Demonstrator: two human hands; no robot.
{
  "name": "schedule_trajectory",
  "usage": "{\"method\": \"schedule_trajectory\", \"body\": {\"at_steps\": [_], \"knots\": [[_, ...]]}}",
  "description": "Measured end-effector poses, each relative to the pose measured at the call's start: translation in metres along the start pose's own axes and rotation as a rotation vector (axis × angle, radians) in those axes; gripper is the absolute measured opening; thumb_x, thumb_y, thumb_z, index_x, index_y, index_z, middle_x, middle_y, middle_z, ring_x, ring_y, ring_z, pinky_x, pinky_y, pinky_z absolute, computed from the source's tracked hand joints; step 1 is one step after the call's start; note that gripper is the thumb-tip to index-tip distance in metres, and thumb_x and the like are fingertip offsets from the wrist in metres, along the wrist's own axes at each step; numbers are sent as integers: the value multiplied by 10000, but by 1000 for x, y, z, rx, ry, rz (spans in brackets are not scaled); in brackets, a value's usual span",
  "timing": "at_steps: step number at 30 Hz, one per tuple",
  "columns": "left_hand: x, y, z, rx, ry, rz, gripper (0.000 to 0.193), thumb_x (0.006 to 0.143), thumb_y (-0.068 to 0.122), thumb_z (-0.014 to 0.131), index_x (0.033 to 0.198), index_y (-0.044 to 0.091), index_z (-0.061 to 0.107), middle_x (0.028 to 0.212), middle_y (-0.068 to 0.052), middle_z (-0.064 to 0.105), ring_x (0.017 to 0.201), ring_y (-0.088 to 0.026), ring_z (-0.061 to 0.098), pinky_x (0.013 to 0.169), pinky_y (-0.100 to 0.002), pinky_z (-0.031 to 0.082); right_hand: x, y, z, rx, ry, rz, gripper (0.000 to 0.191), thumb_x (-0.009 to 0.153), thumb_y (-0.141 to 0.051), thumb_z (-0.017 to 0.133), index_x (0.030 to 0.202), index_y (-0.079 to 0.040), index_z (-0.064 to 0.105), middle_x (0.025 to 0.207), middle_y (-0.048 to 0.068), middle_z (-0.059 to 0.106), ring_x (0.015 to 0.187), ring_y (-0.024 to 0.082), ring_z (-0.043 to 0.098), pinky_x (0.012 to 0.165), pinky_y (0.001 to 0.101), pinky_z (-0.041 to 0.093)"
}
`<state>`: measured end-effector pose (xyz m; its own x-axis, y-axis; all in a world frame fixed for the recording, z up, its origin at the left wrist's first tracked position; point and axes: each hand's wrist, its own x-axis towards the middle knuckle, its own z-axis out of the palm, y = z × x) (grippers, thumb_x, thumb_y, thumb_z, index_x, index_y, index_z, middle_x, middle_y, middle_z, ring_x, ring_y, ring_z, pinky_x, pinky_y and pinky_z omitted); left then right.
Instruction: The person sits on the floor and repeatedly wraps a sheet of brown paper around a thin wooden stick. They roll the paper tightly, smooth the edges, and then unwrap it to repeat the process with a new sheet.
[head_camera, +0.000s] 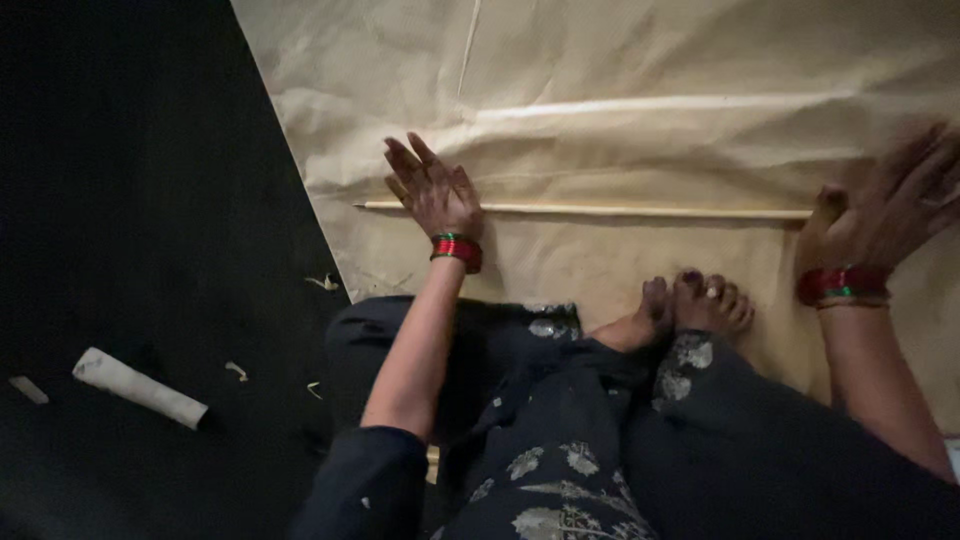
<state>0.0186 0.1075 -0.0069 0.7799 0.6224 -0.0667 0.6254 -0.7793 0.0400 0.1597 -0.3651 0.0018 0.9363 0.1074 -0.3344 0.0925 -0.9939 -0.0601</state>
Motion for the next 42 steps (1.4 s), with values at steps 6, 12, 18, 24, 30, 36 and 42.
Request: {"method": "schedule_trajectory", "body": {"at_steps": [6,12,18,24,30,36,42], "knots": [[69,22,-24,-76,130,120,849,1044,512,319,1679,128,-92,1759,-94,-128,1628,-225,-77,1328,-464,-101,69,-23,-23,62,164,-143,901,1051,-684,188,1686,-48,124,1744,272,147,1637,450,221,1322,575,210],[106,38,-26,-101,273,181,706,1128,509,179,1656,159,-133,1729,-6,-204,1602,-138,-122,1366,-465,-99,107,-10,-22,69,129,-154,845,1137,-730,168,1719,-121,101,1764,218,145,1651,391,187,1339,571,174],[-12,2,-22,-184,168,100,831,1030,446,371,1673,120,-44,1754,-51,-101,1636,-193,-41,1308,-533,-75,-1,56,40,-243,676,-484,1235,838,-1003,373,1685,-157,70,1739,161,-9,1630,378,29,1253,656,161],[-89,51,13,-154,-49,230,763,1062,425,406,1661,65,99,1743,-146,53,1629,-323,53,1310,-535,0,-66,37,46,316,43,133,892,839,-777,403,1618,-344,355,1671,-89,378,1600,187,341,1230,476,261],[-38,90,14,-43,-90,173,797,1071,523,236,1658,19,47,1735,-205,-18,1620,-372,5,1310,-541,-19,-39,-21,0,90,39,36,909,1051,-687,332,1671,-66,98,1743,267,59,1624,444,32,1263,683,-31],[58,150,-31,576,-479,86,828,1055,585,108,1698,75,2,1774,-141,-31,1645,-247,-23,1271,-504,-65,54,-33,-38,-87,-15,23,893,1030,-661,221,1678,-83,10,1781,263,-1,1657,442,-16,1247,652,-48],[102,174,-36,458,-282,108,828,1094,626,-4,1714,78,-40,1758,-110,-129,1646,-244,-78,1307,-497,-108,86,-35,-50,5,23,-57,860,1088,-641,182,1691,-61,-16,1781,260,-6,1617,408,-18,1323,619,-45]]}}
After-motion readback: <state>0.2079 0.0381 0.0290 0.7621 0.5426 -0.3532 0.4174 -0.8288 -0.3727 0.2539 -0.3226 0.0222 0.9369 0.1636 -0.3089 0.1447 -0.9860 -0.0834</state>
